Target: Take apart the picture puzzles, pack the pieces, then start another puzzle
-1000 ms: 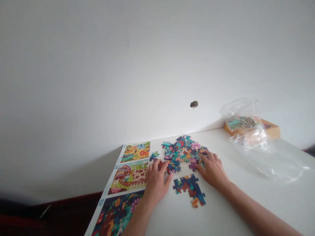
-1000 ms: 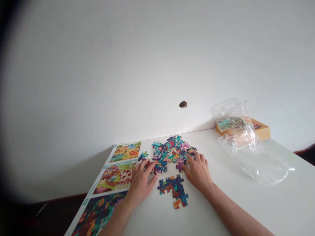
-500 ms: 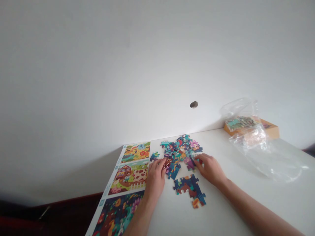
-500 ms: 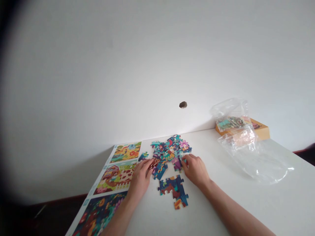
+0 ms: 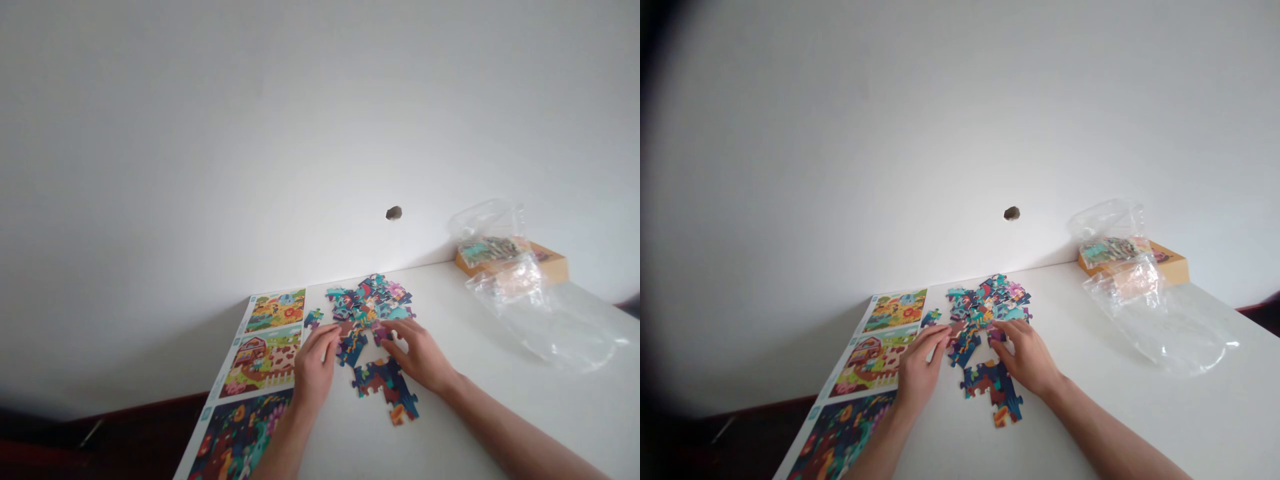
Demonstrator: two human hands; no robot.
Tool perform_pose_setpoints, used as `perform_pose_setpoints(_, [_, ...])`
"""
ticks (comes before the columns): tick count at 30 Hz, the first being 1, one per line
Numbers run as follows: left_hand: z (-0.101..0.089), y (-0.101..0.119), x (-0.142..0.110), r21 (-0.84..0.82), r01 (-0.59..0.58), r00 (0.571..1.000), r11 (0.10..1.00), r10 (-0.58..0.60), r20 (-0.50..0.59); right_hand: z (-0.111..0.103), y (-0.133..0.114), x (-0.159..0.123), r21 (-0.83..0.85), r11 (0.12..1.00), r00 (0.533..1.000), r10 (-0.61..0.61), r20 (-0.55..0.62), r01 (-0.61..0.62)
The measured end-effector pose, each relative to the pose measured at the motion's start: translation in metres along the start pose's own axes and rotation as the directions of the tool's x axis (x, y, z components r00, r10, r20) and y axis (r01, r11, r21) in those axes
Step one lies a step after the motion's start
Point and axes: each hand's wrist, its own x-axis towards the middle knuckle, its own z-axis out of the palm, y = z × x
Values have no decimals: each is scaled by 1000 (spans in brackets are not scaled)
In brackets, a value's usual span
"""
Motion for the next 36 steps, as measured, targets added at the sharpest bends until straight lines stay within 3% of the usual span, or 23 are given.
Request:
perform_pose_setpoints(2, [1, 11, 0, -133, -67, 990, 989, 83, 117, -1, -7, -3, 88, 996, 999, -13, 50, 8])
perform_pose_setpoints(5, [3, 18, -1, -235, -74, 960, 969, 133, 246, 0, -15, -6, 250, 968, 992, -21, 122, -10])
perform_pose_setpoints(11, [-2, 18, -1, -254, -91, 925, 963, 176, 337, 0, -20, -9, 477, 870, 981, 40, 187, -126])
perform_pose_setpoints(15, [-5, 17, -2, -57, -108, 917, 993, 121, 379, 4, -12, -7, 518, 827, 976, 171, 136, -217])
perform_pose_setpoints(20, [1, -1, -5, 270, 47, 961, 962, -118, 250, 4, -4, -7, 567, 810, 988, 149, 48, -150])
perform_pose_setpoints(24, [-1, 2, -3, 249, 12, 966, 968, -75, 246, 1, -4, -9, 508, 854, 994, 103, 41, -110])
perform_pose_setpoints(26, [-5, 14, -1, 163, -57, 940, 985, -2, 342, 1, -5, -10, 459, 882, 994, 107, 29, -108])
perform_pose_setpoints(31, [-11, 39, 1, -28, -127, 789, 992, 118, 603, 3, -2, -10, 413, 904, 992, 127, -7, -113])
perform_pose_setpoints(36, [-11, 38, -1, -77, -79, 750, 994, 110, 652, 2, -1, -10, 427, 899, 994, 103, 18, -101])
